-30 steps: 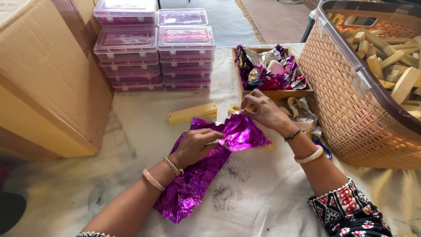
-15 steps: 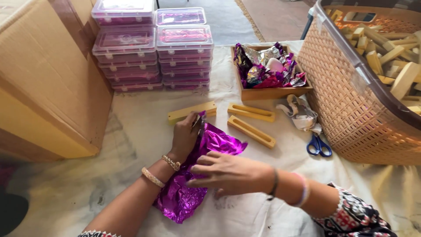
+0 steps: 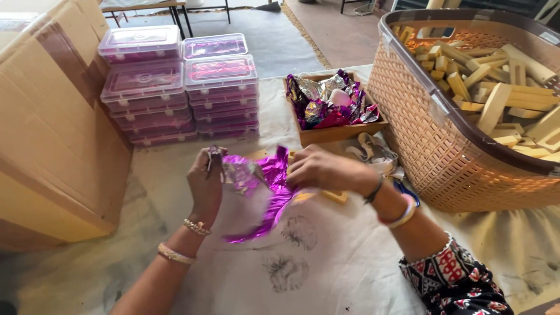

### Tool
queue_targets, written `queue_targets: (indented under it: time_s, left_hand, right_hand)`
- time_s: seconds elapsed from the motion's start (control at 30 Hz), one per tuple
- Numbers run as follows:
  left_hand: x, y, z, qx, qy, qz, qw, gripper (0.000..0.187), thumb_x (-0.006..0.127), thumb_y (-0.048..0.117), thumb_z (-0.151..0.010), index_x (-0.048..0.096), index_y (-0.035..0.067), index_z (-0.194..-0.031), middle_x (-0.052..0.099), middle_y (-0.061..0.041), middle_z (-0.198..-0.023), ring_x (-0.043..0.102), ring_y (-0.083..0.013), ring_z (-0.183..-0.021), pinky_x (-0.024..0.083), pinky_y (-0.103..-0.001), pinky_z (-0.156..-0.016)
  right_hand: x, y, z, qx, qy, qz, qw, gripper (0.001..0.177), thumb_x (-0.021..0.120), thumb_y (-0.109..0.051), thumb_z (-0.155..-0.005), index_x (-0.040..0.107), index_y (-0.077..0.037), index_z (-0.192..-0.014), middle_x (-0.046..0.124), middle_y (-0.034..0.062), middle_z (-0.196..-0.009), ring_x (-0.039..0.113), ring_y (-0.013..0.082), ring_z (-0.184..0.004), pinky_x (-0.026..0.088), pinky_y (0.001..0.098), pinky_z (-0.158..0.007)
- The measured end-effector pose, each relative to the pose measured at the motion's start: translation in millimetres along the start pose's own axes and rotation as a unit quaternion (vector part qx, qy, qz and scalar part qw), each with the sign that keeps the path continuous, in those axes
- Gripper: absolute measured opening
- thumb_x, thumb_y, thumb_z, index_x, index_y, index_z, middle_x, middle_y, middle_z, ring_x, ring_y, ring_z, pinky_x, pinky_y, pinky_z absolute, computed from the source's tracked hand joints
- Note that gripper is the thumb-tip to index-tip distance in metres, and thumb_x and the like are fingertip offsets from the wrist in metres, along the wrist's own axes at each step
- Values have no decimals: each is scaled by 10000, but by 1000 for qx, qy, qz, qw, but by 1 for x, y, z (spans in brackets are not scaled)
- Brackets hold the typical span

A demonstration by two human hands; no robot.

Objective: The person sits on the floor and wraps small rectangular wooden blocks in shiny purple foil. They pick up a block, place it on a sheet of foil, fold the foil around it, and then place the wrapped item into a wooden box.

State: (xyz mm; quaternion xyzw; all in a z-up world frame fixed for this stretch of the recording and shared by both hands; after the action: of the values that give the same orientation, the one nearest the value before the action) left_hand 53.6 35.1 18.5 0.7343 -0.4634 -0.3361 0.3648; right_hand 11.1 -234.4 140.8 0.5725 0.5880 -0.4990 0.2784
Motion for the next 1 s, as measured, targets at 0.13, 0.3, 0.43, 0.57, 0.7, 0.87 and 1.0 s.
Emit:
queue_targets:
  time_s: [0.13,0.3,0.43,0.57,0.7,0.87,1.0]
  left_hand:
    - [2,14,0,97,-54,208,972,217,562,-102,-991,676,-16,-1154,714,-28,-1057,650,-77,-940,547,-231,-822]
    - [27,15,12,120,-159,96,975,215,635,-97,-923,688,-10,-1112,725,-15,-893,701,-56,-747,601,-197,-604]
    - [79,54,31,82,-257,81,960,247,666,-131,-844,686,-23,-1066,747,-64,-905,714,-128,-810,611,-263,-681]
    - [137,85,39,179,-326,-18,928,583,740,-90,-776,522,-5,-1310,643,-200,-1231,672,-341,-1055,564,-396,-853]
    - [196,85,23,148,-269,-87,948,900,670,-114,-776,258,79,-1553,447,-239,-1423,572,-429,-1115,517,-463,-818]
    - [217,116,-4,179,-96,47,978,937,560,-209,-712,244,107,-1536,428,-236,-1414,548,-379,-1251,626,-349,-769]
    - [227,89,-10,6,-199,222,954,932,575,-201,-786,261,224,-1554,567,-117,-1262,609,-214,-1174,656,-297,-762]
  right_hand:
    - [-32,71,78,185,-57,161,968,183,717,-99,-803,808,-216,-911,724,-10,-1024,632,207,-1080,460,354,-998]
    - [-48,127,152,349,29,143,926,363,615,-20,-788,785,-187,-1062,683,0,-1202,598,216,-1166,437,328,-1067]
    - [-38,177,176,350,158,53,922,363,545,61,-969,726,-166,-1187,681,20,-1254,619,224,-1211,449,329,-1097]
    - [-49,165,151,363,92,214,902,427,601,135,-836,755,-181,-1079,708,20,-1154,673,222,-1100,539,320,-1036]
    - [-61,138,134,359,101,255,892,264,649,58,-816,752,-111,-992,706,54,-1043,688,249,-971,585,372,-909]
    - [-76,115,130,364,111,255,889,129,708,-34,-883,765,-115,-966,713,58,-995,697,237,-917,591,390,-880]
    - [-87,91,117,356,96,257,893,140,737,-44,-798,784,-128,-900,726,41,-968,680,231,-934,565,377,-907]
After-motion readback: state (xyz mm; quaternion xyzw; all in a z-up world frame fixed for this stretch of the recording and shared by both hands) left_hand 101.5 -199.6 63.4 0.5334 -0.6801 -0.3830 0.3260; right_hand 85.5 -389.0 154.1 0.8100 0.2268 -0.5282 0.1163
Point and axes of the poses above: each hand's wrist, its own z-axis away from the middle knuckle, its own x-axis out of the palm, y = z × x, the point moved 3 cm from there along -z, towards the middle knuckle
